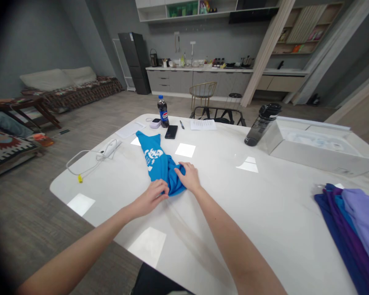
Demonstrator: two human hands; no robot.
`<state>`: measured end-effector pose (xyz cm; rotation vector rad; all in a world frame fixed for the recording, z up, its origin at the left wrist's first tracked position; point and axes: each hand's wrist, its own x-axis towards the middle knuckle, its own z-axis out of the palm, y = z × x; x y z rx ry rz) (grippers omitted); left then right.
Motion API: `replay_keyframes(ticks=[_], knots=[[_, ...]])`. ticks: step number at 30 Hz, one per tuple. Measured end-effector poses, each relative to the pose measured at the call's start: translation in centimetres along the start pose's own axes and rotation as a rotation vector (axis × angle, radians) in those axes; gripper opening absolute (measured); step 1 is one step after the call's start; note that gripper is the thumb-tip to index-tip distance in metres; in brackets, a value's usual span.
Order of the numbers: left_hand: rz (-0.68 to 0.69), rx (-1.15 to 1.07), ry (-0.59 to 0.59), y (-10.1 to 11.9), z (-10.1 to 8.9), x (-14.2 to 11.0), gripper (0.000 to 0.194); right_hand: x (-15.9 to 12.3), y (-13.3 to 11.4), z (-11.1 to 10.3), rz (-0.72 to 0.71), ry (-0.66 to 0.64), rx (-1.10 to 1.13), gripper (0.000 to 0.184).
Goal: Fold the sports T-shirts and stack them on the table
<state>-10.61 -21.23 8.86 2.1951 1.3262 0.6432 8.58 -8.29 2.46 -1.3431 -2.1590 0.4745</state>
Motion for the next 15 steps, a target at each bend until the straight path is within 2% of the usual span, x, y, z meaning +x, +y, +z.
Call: replay_keyframes(ticks=[2, 3, 6, 8, 10, 13, 15], knots=[[0.018, -0.128, -0.083, 1.0, 0.7, -1.2, 0.019, -2.0, -0.5, -0.5, -0.071, -0.106, -0.088, 0.047], [-0.001, -0.174, -0.069, 1.0, 1.0, -1.5, 0.019, -3.0, -0.9, -0.8, -0.087, -0.158, -0.132, 0.047], [-0.133, -0.188, 0.159, -0.8, 1.4, -0.9, 0.02, -5.7, -2.2, -1.8, -0.072, -0.249, -0.202, 0.036], [-0.221, -0.079, 0.322, -2.7, 1.7, 0.5, 0.021, -7.5, -3.1, -2.7, -0.046, -0.279, -0.232, 0.03], [-0.286, 0.078, 0.394, -4.3, 2.2, 2.5, 0.027, -9.3, -3.8, -3.8, -0.022, -0.301, -0.282, 0.029], [-0.41, 0.259, 0.4, -5.5, 3.4, 6.0, 0.054, -12.3, -4.4, -5.7, 0.011, -0.352, -0.363, 0.028], [-0.517, 0.299, 0.383, -5.2, 4.6, 8.1, 0.066, -14.5, -4.4, -7.2, 0.021, -0.404, -0.389, 0.026]])
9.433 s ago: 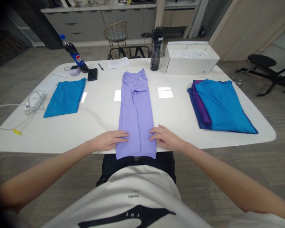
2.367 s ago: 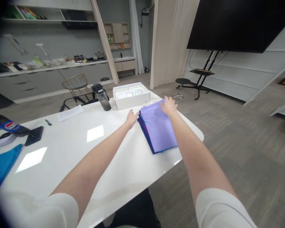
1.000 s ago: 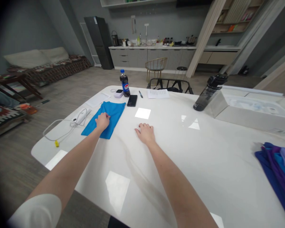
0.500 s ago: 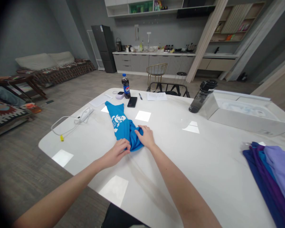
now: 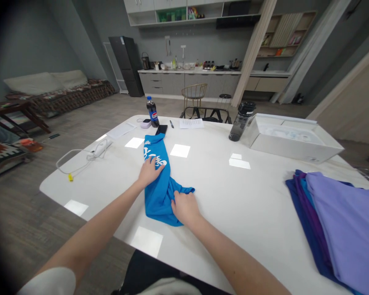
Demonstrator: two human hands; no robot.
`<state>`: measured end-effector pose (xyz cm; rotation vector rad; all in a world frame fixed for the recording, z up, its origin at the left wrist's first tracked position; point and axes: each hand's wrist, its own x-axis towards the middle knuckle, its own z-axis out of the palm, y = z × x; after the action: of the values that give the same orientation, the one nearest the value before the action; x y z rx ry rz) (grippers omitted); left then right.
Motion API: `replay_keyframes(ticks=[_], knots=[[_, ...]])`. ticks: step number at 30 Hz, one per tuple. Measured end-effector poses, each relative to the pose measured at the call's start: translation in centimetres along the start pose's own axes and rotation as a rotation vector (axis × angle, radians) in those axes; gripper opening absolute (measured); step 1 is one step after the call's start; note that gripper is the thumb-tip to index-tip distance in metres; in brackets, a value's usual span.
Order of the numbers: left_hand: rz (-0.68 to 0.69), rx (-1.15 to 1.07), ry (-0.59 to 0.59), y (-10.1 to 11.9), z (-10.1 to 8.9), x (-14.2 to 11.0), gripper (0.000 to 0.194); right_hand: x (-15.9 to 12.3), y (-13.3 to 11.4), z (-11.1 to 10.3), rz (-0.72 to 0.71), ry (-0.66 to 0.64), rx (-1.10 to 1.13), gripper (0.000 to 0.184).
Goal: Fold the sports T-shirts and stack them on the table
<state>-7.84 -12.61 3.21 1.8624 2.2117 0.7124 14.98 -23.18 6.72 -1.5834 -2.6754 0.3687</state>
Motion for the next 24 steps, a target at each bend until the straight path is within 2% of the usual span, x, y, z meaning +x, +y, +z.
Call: replay_keyframes(ticks=[3, 8, 13, 16, 18, 20, 22, 24], knots=[[-0.023, 0.036, -0.04, 3.1, 2.5, -0.2, 0.066, -4.0, 1.1, -0.6, -0.032, -0.082, 0.026, 0.021], [0.21, -0.026, -0.135, 9.3, 6.5, -3.3, 0.064, -9.7, 3.2, -1.8, -0.056, -0.23, 0.136, 0.017], [0.511, -0.143, -0.285, 16.6, 9.4, -5.8, 0.061, -12.7, 5.0, -2.4, -0.023, -0.235, 0.208, 0.017], [0.603, -0.169, -0.233, 21.2, 10.3, -6.5, 0.061, -13.4, 5.7, -2.4, -0.018, -0.217, 0.261, 0.025], [0.588, -0.169, -0.162, 23.8, 10.8, -6.3, 0.06, -13.7, 6.1, -2.5, -0.027, -0.2, 0.304, 0.03], [0.519, -0.168, -0.146, 25.8, 11.3, -5.4, 0.049, -13.8, 6.4, -2.6, -0.025, -0.178, 0.346, 0.032], [0.44, -0.17, -0.173, 27.0, 11.8, -3.9, 0.031, -13.8, 6.6, -2.7, 0.012, -0.143, 0.385, 0.032], [0.381, -0.185, -0.192, 27.4, 11.9, -2.2, 0.024, -13.8, 7.1, -2.7, 0.07, -0.092, 0.425, 0.03]])
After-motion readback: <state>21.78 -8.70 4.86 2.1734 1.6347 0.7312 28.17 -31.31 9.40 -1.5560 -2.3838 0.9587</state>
